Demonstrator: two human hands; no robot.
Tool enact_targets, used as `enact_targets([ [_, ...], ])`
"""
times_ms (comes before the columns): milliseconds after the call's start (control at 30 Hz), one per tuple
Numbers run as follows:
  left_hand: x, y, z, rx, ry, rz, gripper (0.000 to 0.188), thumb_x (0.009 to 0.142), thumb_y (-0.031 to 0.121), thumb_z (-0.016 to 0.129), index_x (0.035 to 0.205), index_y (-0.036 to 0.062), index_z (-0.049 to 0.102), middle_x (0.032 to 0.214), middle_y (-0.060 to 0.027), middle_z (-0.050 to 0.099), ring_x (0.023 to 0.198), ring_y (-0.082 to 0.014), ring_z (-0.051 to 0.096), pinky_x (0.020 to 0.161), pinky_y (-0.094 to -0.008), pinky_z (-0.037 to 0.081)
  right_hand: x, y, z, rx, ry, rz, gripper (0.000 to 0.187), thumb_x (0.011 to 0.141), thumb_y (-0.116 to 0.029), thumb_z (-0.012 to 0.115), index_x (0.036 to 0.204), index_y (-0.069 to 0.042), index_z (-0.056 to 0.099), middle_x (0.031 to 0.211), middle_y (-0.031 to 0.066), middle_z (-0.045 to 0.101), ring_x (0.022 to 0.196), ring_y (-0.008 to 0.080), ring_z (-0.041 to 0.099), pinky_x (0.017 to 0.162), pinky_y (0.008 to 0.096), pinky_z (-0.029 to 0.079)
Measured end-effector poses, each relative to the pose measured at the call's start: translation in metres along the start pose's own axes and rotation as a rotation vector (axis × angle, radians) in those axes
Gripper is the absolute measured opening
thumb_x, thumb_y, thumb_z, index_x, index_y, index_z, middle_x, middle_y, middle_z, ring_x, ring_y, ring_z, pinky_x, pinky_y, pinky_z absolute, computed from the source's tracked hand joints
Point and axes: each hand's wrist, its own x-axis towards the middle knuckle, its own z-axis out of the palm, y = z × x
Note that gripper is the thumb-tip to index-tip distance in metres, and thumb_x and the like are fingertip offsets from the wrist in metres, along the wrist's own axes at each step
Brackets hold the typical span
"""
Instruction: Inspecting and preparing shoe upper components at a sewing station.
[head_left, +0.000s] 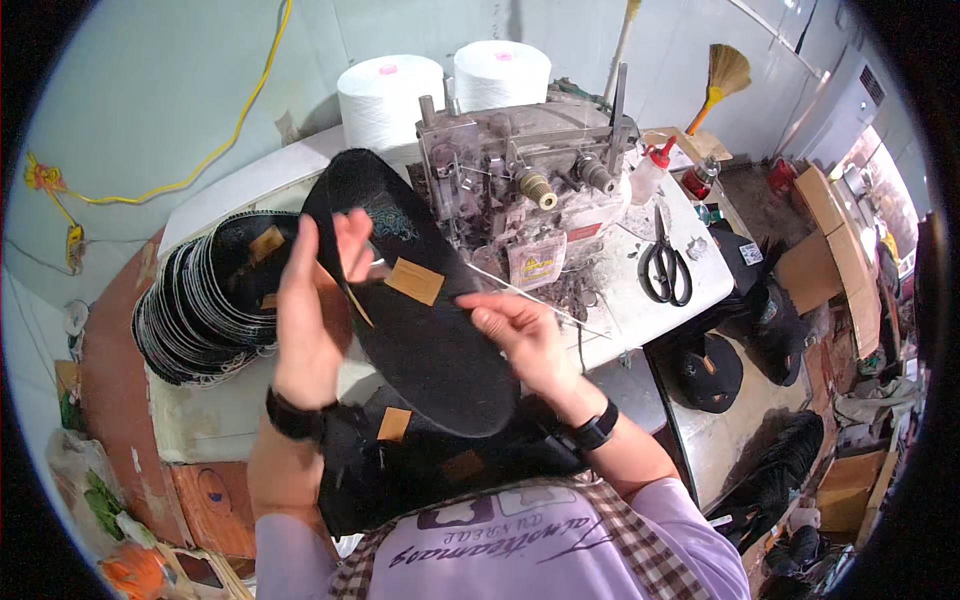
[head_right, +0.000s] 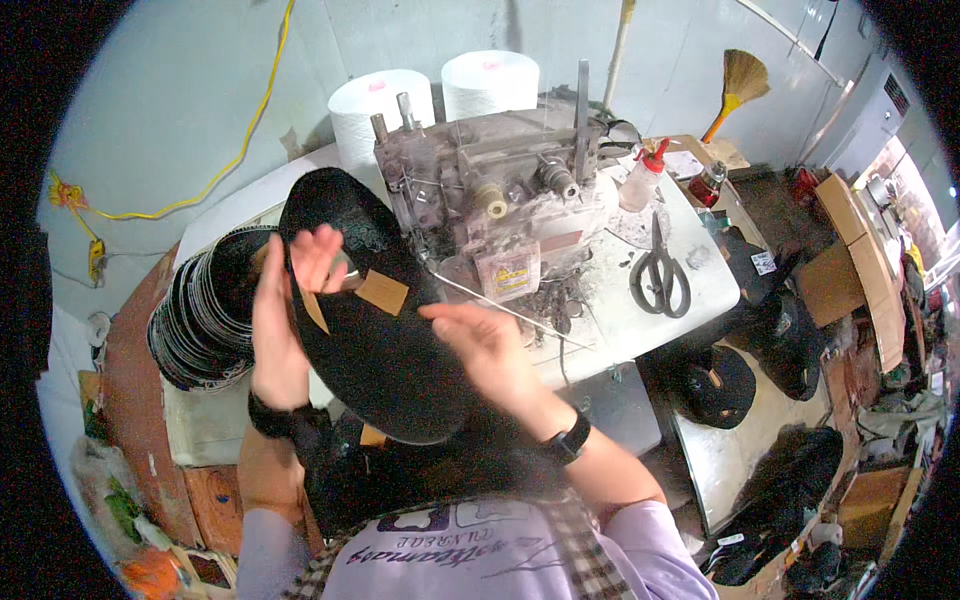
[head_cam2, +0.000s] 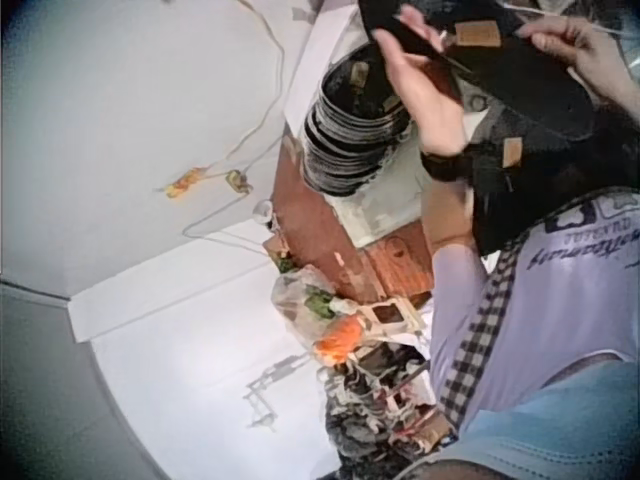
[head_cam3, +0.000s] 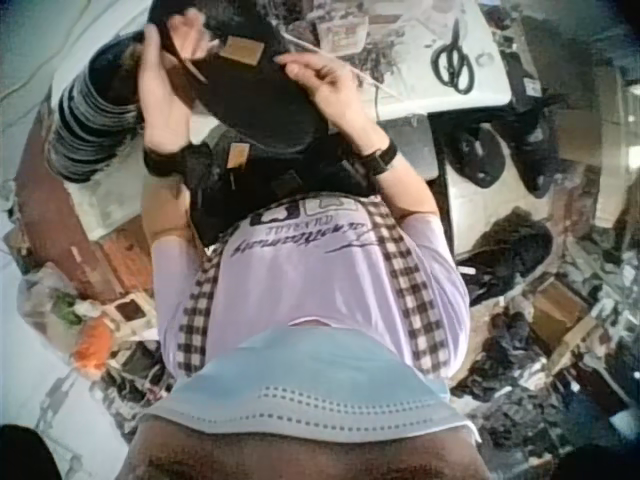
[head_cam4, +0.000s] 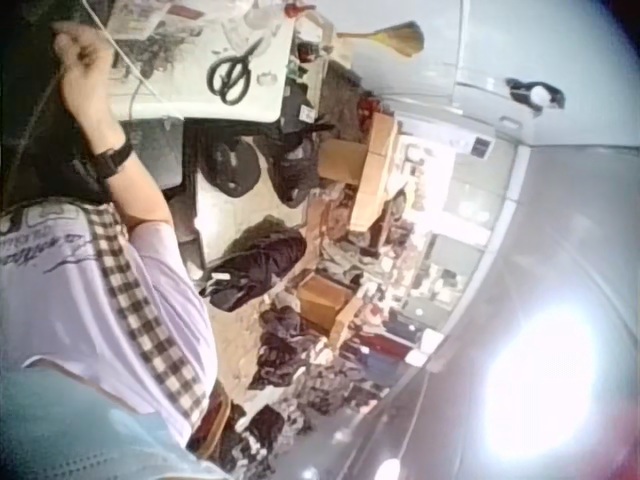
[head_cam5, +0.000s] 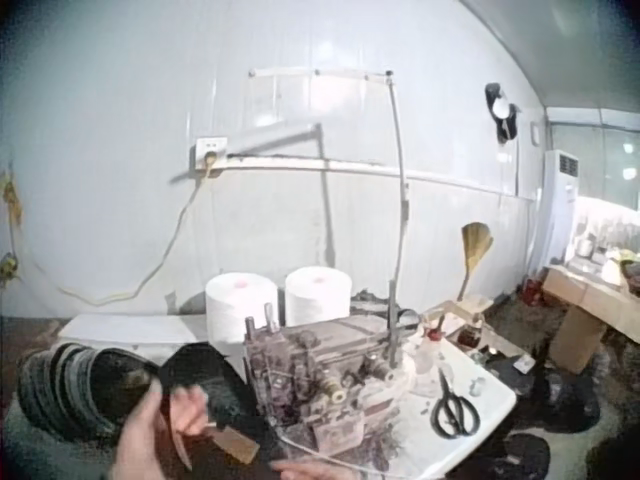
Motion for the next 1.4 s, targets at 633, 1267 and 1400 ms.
enact_targets([
  [633, 0.038, 0.027, -0.01, 0.087, -0.073, 0.12, 0.039, 0.096, 0.041, 0.05, 0.09, 0.0041, 0.06, 0.093, -0.0098, 0.066, 0.094, -0.022, 0.061, 0.087, -0.0335, 0.047, -0.004, 0.014, 0.013, -0.062, -0.038, -0.039, 0.029, 0.096, -0.008, 0.053, 0.123, -0.002, 0.059, 0.082, 0.0009, 0.066, 0.07, 0.006, 0.061, 0.064, 0.0198, 0.05],
  [1267, -0.112, 0.002, -0.017, 1.131, -0.233, 0.06, 0.015, 0.074, -0.005, 0.068, 0.088, -0.0018, 0.069, 0.091, -0.0117, 0.069, 0.086, -0.0201, 0.066, 0.075, -0.0312, 0.05, -0.021, -0.005, -0.004, -0.45, -0.08, -0.352, 0.037, 0.079, 0.008, 0.051, 0.111, -0.002, 0.065, 0.099, 0.0192, 0.067, 0.092, 0.0262, 0.068, 0.081, 0.0316, 0.052],
  [1400, -0.073, -0.012, -0.015, 1.393, -0.512, 0.844, 0.016, 0.07, -0.004, 0.069, 0.085, -0.0006, 0.067, 0.083, -0.0124, 0.066, 0.077, -0.0313, 0.062, 0.071, -0.0365, 0.05, -0.027, -0.013, -0.008, -0.548, -0.087, -0.434, 0.032, 0.079, 0.004, 0.057, 0.109, -0.004, 0.065, 0.088, 0.0176, 0.067, 0.078, 0.0326, 0.066, 0.069, 0.0363, 0.053],
])
